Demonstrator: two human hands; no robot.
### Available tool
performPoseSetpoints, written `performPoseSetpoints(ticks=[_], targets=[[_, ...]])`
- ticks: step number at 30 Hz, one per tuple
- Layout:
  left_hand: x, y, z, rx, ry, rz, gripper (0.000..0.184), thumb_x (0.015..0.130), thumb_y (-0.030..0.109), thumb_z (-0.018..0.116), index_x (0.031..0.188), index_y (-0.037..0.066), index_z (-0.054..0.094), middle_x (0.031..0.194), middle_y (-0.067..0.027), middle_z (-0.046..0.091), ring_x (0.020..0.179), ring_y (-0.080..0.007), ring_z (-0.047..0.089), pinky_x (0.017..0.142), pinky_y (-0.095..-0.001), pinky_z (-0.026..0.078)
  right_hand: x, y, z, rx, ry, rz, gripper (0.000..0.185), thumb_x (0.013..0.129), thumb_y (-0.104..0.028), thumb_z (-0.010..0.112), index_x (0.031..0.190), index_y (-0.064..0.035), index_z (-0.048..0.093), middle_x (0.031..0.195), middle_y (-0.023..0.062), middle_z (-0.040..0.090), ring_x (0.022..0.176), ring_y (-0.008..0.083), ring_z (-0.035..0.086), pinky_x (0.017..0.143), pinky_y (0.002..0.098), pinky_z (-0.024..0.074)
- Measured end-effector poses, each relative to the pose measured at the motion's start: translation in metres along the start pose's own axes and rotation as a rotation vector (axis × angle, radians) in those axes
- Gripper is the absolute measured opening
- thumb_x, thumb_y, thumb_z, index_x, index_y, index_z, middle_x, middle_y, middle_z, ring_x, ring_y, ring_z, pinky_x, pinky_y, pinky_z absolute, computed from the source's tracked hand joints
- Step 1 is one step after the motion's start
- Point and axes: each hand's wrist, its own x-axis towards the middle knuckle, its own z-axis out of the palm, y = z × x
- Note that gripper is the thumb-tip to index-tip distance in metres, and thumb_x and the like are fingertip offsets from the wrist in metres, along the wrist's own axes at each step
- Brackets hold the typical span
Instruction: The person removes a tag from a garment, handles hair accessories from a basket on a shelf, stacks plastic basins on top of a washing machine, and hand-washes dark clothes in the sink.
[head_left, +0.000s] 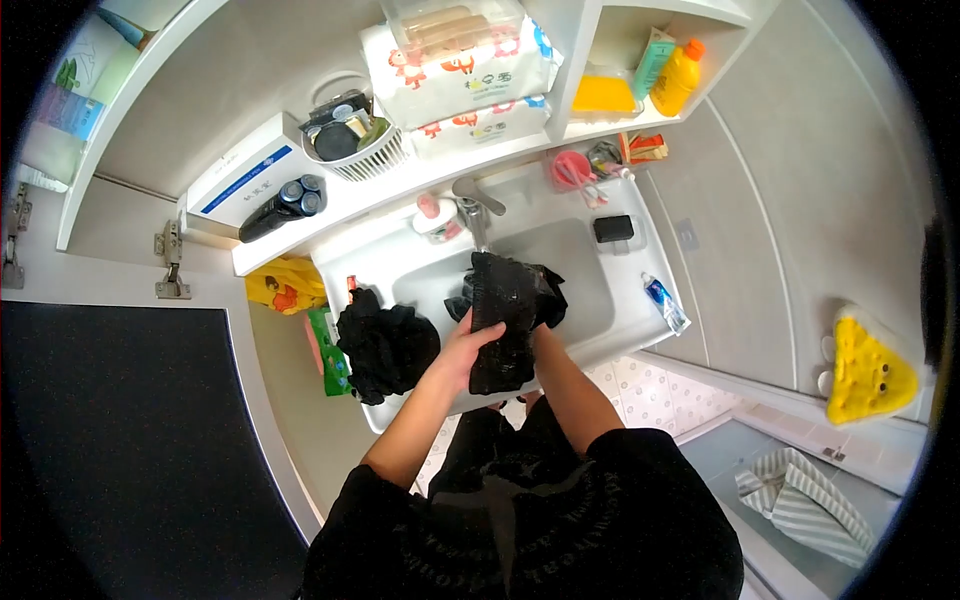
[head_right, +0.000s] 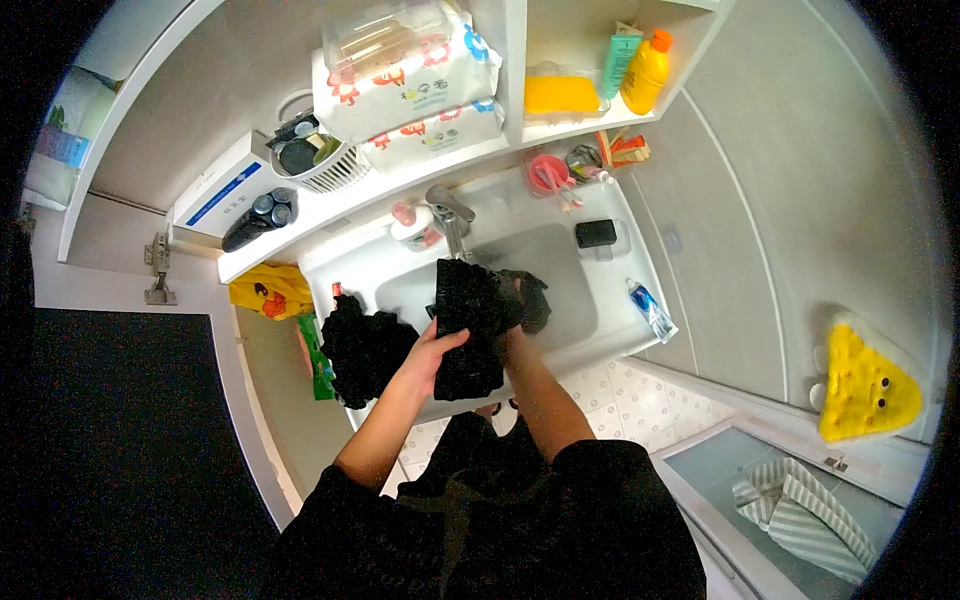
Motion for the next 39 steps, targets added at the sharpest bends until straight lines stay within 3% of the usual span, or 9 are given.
performPoseSetpoints(ticks=[9, 15, 18, 21, 25, 29, 31, 36, 39], targets=[[-0.006, 0.015, -0.052, -0.364, -0.039, -0.023, 0.037, 0.088, 0.015, 0.064, 0.12, -0.003, 0.063, 0.111, -0.0149, 0.072, 0.1, -0.0314, 0.07, 0.095, -0.0448, 0.055, 0.012, 0.035, 0.013, -0.137, 0.134, 0.028, 0.059, 0.101, -0.054, 0.045, 0.138, -0.0102, 0.058, 0.128, 0.0141, 0.067, 0.113, 0.0325, 0.065, 0.101, 0.0484, 0.0522], [0.024, 0.002, -0.107, -0.029, 0.368, 0.164, 0.048, 0.093, 0.007, 0.053, 0.14, 0.012, 0.049, 0.12, -0.0102, 0.065, 0.105, -0.0294, 0.064, 0.093, -0.0465, 0.054, 0.031, 0.008, -0.046, -0.528, 0.268, -0.13, 0.039, 0.097, -0.03, 0.054, 0.127, -0.0066, 0.064, 0.119, 0.0128, 0.07, 0.107, 0.03, 0.068, 0.095, 0.047, 0.0552], [0.054, -0.024, -0.122, 0.139, 0.537, 0.258, 0.049, 0.097, 0.007, 0.044, 0.146, 0.012, 0.045, 0.126, -0.0126, 0.063, 0.116, -0.0306, 0.059, 0.1, -0.0442, 0.049, 0.013, 0.007, 0.037, -1.36, 0.619, -0.14, 0.035, 0.09, -0.022, 0.062, 0.119, -0.0022, 0.066, 0.113, 0.0149, 0.072, 0.103, 0.0337, 0.068, 0.094, 0.0468, 0.054], [0.08, -0.028, -0.136, -0.179, 0.268, -0.06, 0.057, 0.101, 0.043, 0.048, 0.149, 0.012, 0.045, 0.14, -0.0097, 0.057, 0.126, -0.0302, 0.055, 0.103, -0.0456, 0.048, 0.019, 0.0, 0.002, -2.196, 0.32, -0.189, 0.025, 0.077, -0.017, 0.071, 0.098, -0.003, 0.072, 0.106, 0.0127, 0.07, 0.099, 0.0375, 0.066, 0.084, 0.0471, 0.0541], [0.089, -0.019, -0.086, -0.123, 0.157, -0.157, 0.081, 0.089, 0.072, 0.057, 0.14, 0.009, 0.055, 0.133, -0.0101, 0.062, 0.122, -0.027, 0.059, 0.102, -0.0436, 0.049, -0.006, 0.007, 0.044, -2.611, -0.307, -0.474, 0.024, 0.065, -0.017, 0.072, 0.088, -0.0075, 0.073, 0.102, 0.0108, 0.066, 0.104, 0.0323, 0.059, 0.081, 0.0462, 0.0495], [0.14, -0.045, -0.112, -0.002, 0.196, -0.065, 0.052, 0.093, 0.042, 0.069, 0.132, 0.01, 0.055, 0.118, -0.0107, 0.065, 0.105, -0.0282, 0.065, 0.088, -0.0457, 0.055, -0.017, 0.009, 0.051, -2.629, -0.498, -0.327, 0.028, 0.067, -0.019, 0.074, 0.093, -0.0089, 0.073, 0.119, 0.0092, 0.06, 0.114, 0.0326, 0.053, 0.091, 0.0462, 0.0436], [0.142, -0.041, -0.1, 0.005, 0.362, 0.054, 0.037, 0.095, 0.018, 0.065, 0.128, 0.007, 0.053, 0.11, -0.011, 0.065, 0.096, -0.0273, 0.065, 0.081, -0.0451, 0.057, -0.024, 0.0, 0.039, -2.51, -0.327, -0.599, 0.034, 0.065, -0.02, 0.077, 0.096, -0.0079, 0.072, 0.121, 0.0134, 0.059, 0.117, 0.0357, 0.052, 0.096, 0.0469, 0.0424], [0.153, -0.045, -0.099, -0.217, 0.451, 0.187, 0.035, 0.105, 0.022, 0.051, 0.136, 0.005, 0.051, 0.118, -0.0128, 0.064, 0.109, -0.0307, 0.063, 0.091, -0.0463, 0.055, -0.045, -0.001, 0.002, -1.788, 0.432, -0.971, 0.095, 0.071, -0.034, 0.086, 0.152, -0.0126, 0.04, 0.147, 0.0189, 0.041, 0.132, 0.039, 0.045, 0.114, 0.052, 0.032], [0.152, -0.059, -0.103, -0.357, 0.309, 0.06, 0.039, 0.108, 0.03, 0.041, 0.136, 0.005, 0.051, 0.126, -0.0117, 0.062, 0.114, -0.0304, 0.062, 0.099, -0.0475, 0.052, -0.059, -0.004, 0.021, -0.902, 0.52, -0.377, 0.1, 0.086, -0.035, 0.08, 0.162, -0.013, 0.018, 0.155, 0.0155, 0.034, 0.138, 0.0346, 0.041, 0.108, 0.0468, 0.0424]])
